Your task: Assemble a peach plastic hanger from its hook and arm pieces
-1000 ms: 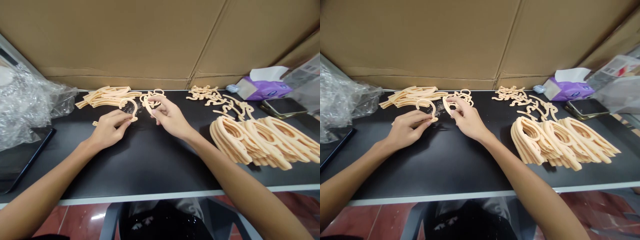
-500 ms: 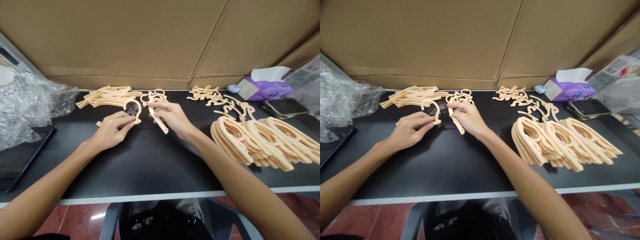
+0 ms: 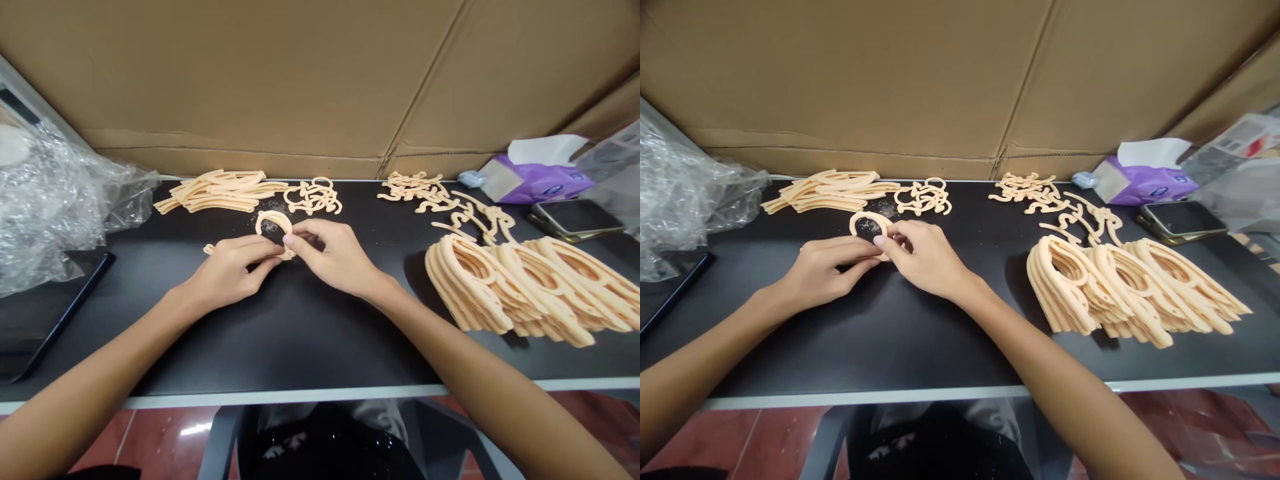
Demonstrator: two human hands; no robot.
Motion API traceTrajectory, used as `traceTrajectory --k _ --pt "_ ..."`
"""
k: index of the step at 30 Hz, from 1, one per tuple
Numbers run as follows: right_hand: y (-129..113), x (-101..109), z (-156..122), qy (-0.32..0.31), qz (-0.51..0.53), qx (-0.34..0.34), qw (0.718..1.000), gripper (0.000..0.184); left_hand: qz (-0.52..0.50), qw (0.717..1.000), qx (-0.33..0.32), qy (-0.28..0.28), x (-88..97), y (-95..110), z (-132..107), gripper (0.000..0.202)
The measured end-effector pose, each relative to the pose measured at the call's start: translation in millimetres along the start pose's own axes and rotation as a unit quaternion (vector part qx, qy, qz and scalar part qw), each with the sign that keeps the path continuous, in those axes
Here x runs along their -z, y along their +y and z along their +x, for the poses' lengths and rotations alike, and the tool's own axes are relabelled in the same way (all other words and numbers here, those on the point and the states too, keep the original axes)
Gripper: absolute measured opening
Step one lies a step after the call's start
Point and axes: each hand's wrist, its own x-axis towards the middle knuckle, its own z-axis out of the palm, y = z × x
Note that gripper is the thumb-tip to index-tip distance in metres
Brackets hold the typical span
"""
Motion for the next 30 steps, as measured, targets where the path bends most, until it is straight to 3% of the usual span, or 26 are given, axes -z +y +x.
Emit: traceTrajectory --k 5,11,21,30 --pt "1.3 1.0 1.4 -0.036 0.113 -0.070 0.991 0.017 0.001 0.999 -0.045 0.024 -2.2 2.3 1.7 0.013" --pt "2.4 0.6 2.5 -0.023 0.171 -0.092 0.981 0.007 0.048 0.998 -0.037 0.016 -0.4 4.7 1.8 0.011" --pt "0.1 0.1 -1.1 -0.043 0.089 -0.070 0.993 0.007 0.012 0.994 0.086 -0.071 -5.3 12.3 -1.7 0.008" --pt "0.5 7.4 -2.8 -0.092 0.086 -0.060 0.990 0.007 -0.014 0.992 0.099 -0.081 -5.5 10.3 -1.0 0.011"
